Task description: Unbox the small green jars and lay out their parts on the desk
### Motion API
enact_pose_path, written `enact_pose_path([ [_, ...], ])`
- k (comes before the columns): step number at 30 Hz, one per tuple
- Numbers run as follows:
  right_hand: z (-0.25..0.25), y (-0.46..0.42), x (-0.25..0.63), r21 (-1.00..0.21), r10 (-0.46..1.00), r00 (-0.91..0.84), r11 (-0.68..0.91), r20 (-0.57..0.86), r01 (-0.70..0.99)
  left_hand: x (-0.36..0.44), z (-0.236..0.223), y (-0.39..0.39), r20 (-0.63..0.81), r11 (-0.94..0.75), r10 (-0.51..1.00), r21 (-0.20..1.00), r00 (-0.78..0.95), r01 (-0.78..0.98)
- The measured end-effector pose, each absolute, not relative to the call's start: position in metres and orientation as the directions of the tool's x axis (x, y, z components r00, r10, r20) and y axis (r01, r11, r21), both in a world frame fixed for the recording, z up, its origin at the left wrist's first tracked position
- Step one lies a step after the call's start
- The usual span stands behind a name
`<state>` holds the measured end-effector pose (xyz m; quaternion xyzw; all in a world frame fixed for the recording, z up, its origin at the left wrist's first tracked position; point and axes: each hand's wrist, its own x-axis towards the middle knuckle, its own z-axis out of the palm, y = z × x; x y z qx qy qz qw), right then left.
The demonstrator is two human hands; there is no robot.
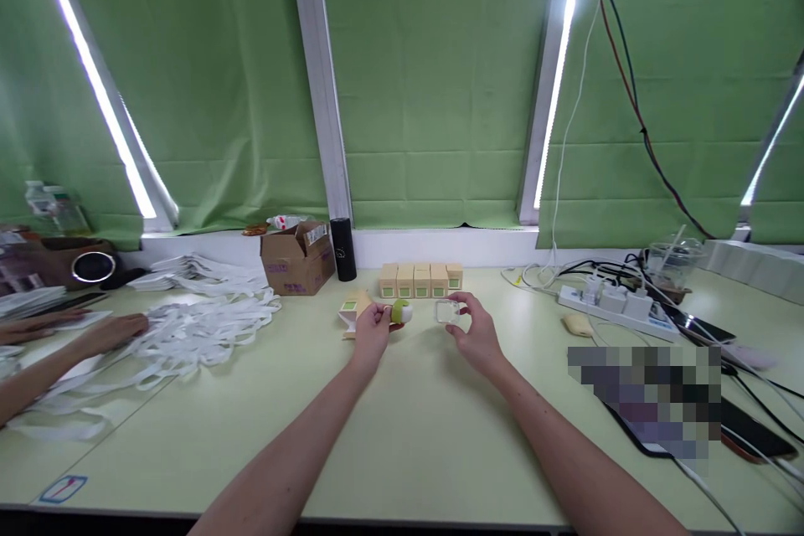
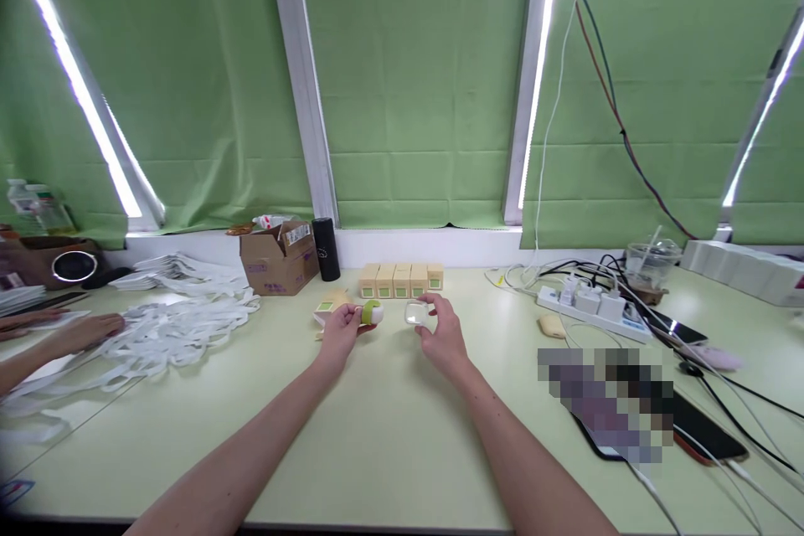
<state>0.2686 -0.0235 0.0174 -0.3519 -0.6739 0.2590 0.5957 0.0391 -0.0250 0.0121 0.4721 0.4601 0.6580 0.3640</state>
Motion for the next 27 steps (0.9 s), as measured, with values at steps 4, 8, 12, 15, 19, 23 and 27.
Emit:
enact_pose_path([
  [4,0.018,-0.006,0.289,-0.765,0.774,0.098,0.584,0.626,0.272,0.038,0.012,-0.023,0.259,-0.287,0.921,0.956,-0.291,-0.055],
  [8,0.007,0.02,0.321,-0.833,0.801,0.267,0.45,0.536,0.322,0.038,0.012,-0.02,0.24,-0.273,0.921,0.96,-0.307,-0.066],
  [12,-0.008,0.037,0.349,-0.895,0.903,0.249,0.243,0.35,0.374,0.039,0.012,-0.02,0.224,-0.261,0.921,0.962,-0.318,-0.079],
  [15,-0.015,0.043,0.359,-0.894,0.916,0.234,0.218,0.326,0.391,0.041,0.015,-0.022,0.214,-0.254,0.924,0.963,-0.316,-0.091],
  [19,-0.018,0.048,0.363,-0.885,0.926,0.223,0.19,0.306,0.426,0.042,0.018,-0.025,0.195,-0.239,0.93,0.965,-0.313,-0.108],
  [23,-0.021,0.049,0.362,-0.875,0.935,0.209,0.165,0.285,0.456,0.043,0.02,-0.026,0.169,-0.219,0.932,0.968,-0.322,-0.126],
  [27,-0.017,0.046,0.361,-0.86,0.927,0.212,0.179,0.31,0.478,0.045,0.02,-0.026,0.154,-0.212,0.933,0.966,-0.327,-0.149],
])
